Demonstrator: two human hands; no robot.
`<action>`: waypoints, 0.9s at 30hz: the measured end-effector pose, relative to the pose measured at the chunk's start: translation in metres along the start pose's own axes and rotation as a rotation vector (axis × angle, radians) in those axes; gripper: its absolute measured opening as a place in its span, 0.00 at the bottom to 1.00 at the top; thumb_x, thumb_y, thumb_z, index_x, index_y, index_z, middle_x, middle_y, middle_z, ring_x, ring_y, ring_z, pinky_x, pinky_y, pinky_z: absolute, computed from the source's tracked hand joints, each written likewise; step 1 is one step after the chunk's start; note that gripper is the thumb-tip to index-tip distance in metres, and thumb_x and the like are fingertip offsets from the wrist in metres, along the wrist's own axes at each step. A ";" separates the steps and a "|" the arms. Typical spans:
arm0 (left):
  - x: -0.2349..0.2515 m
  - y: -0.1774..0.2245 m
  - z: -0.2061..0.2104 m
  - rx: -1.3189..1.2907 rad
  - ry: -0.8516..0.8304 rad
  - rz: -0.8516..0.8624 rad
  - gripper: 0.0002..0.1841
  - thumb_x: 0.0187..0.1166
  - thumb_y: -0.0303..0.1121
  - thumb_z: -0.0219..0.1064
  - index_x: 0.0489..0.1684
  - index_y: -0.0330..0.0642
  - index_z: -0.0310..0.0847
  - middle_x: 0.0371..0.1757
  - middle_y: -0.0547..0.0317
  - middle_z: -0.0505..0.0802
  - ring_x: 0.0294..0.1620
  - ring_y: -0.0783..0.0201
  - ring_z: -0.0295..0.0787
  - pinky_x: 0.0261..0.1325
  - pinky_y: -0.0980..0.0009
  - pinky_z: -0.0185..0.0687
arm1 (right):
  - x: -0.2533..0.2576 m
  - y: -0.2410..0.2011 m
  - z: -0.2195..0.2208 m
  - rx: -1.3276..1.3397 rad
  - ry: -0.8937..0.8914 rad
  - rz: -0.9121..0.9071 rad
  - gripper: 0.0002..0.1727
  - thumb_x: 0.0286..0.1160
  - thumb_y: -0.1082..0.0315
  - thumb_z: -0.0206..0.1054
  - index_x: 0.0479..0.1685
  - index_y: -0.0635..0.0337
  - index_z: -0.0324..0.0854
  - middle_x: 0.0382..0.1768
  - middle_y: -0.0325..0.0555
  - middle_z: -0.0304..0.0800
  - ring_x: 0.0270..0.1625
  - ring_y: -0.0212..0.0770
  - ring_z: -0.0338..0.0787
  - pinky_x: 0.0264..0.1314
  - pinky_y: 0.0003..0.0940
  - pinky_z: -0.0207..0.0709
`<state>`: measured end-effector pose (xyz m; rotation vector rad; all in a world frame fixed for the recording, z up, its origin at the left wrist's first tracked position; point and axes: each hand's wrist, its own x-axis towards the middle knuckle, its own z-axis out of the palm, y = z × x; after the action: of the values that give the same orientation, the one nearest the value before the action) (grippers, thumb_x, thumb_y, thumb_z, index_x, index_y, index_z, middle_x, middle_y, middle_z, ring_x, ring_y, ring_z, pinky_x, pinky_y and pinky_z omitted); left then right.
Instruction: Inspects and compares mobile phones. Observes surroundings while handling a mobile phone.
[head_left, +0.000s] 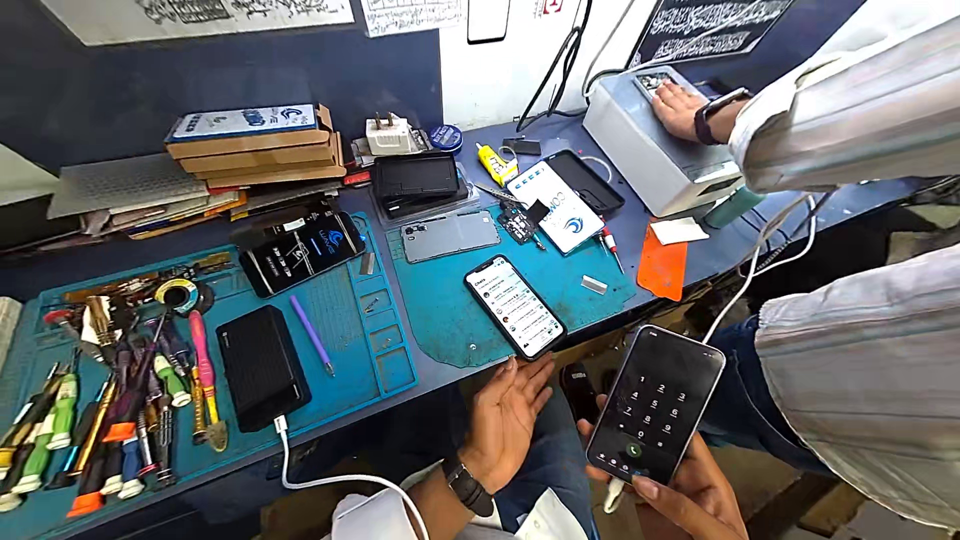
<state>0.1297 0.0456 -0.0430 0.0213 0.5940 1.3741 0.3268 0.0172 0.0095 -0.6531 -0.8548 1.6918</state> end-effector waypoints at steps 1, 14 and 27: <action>0.002 0.002 0.006 -0.042 0.008 -0.014 0.28 0.94 0.44 0.36 0.81 0.33 0.64 0.81 0.39 0.78 0.84 0.47 0.72 0.85 0.51 0.66 | 0.000 -0.001 -0.001 0.008 -0.003 0.002 0.42 0.67 0.80 0.71 0.83 0.59 0.56 0.76 0.72 0.73 0.70 0.73 0.83 0.57 0.64 0.89; -0.013 0.005 0.015 -0.094 0.139 0.041 0.30 0.95 0.48 0.35 0.77 0.31 0.68 0.77 0.35 0.81 0.79 0.43 0.78 0.81 0.48 0.72 | 0.000 -0.001 -0.005 0.015 0.050 0.009 0.37 0.71 0.77 0.71 0.80 0.60 0.59 0.74 0.72 0.76 0.66 0.72 0.87 0.53 0.62 0.91; -0.016 0.037 0.036 -0.088 0.040 0.076 0.43 0.87 0.67 0.32 0.94 0.44 0.45 0.82 0.33 0.75 0.80 0.38 0.76 0.83 0.46 0.70 | 0.005 0.002 -0.001 0.012 0.043 0.022 0.33 0.73 0.75 0.69 0.79 0.59 0.62 0.70 0.70 0.80 0.64 0.70 0.89 0.50 0.61 0.92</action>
<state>0.1096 0.0504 0.0064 -0.0554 0.5708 1.4760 0.3253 0.0222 0.0075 -0.6904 -0.8087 1.6949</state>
